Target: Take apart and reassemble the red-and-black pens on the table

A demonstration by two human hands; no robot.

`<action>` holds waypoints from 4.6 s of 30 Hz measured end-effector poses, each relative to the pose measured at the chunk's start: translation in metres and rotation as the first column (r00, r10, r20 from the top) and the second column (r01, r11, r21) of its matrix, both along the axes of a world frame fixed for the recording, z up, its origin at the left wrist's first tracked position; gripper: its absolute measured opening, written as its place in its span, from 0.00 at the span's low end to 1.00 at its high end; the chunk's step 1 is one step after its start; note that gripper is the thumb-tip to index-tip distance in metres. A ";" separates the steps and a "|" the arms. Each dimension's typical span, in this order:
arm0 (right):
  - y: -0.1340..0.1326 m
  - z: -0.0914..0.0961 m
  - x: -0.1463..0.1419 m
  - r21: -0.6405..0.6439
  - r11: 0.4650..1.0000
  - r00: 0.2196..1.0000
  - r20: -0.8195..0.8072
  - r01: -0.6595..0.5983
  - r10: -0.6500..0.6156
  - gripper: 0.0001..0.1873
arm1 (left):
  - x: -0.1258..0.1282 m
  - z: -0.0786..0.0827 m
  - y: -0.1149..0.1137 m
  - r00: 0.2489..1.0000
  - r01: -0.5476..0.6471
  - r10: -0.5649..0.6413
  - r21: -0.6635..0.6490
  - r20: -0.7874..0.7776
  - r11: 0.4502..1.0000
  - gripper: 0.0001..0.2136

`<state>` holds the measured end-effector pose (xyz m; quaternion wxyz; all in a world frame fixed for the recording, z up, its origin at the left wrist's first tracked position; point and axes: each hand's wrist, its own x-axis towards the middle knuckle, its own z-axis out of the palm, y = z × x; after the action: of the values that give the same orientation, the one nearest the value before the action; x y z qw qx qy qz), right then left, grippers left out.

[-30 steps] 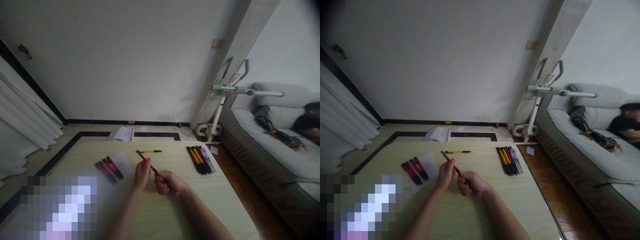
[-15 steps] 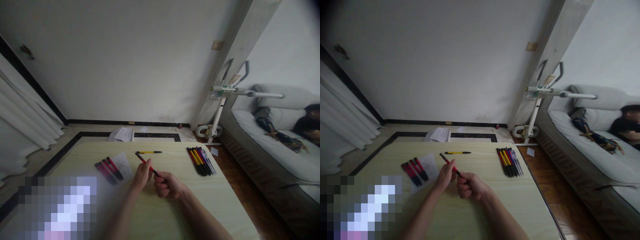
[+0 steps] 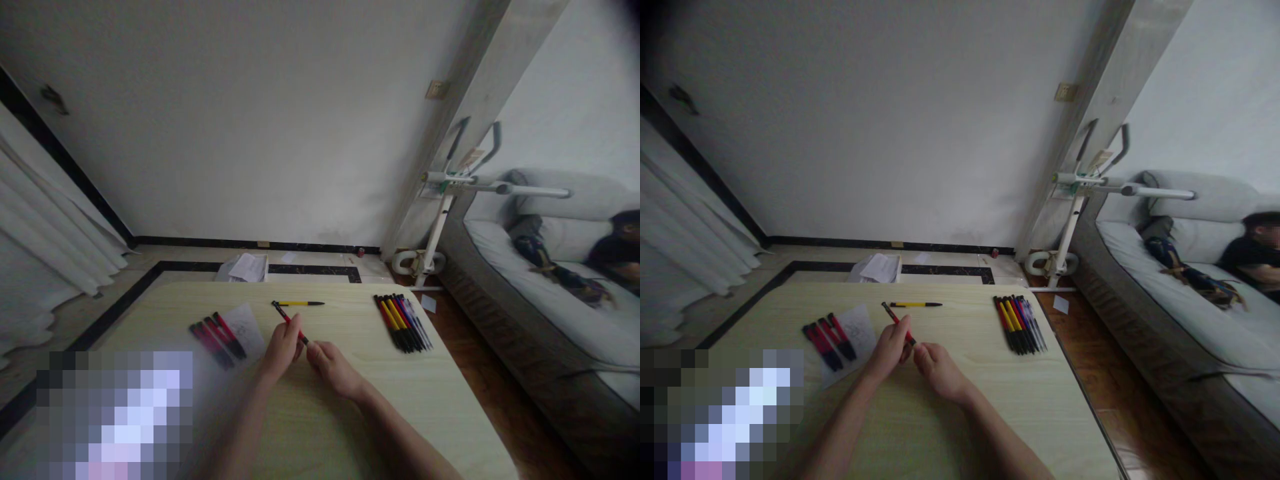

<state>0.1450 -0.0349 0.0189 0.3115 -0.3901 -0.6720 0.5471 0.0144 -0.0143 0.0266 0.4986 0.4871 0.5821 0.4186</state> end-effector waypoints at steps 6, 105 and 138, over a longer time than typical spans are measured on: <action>0.001 0.003 0.005 0.349 0.936 0.891 0.440 -0.054 -0.112 0.23 | -0.001 -0.007 0.003 0.998 -0.002 0.000 -0.033 -0.061 0.999 0.24; 0.009 -0.005 0.007 -0.098 0.944 0.925 -0.191 0.314 -0.327 0.24 | 0.004 -0.014 -0.005 0.997 0.035 -0.046 0.187 0.055 0.982 0.16; 0.007 -0.015 0.005 0.137 0.959 0.953 0.144 0.246 -0.265 0.25 | 0.009 -0.018 -0.002 0.985 -0.041 0.017 0.142 0.172 0.989 0.22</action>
<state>0.1504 -0.0274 0.0040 0.3468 -0.4979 -0.6697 0.4282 0.0236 -0.0158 0.0087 0.5036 0.4760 0.5127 0.5070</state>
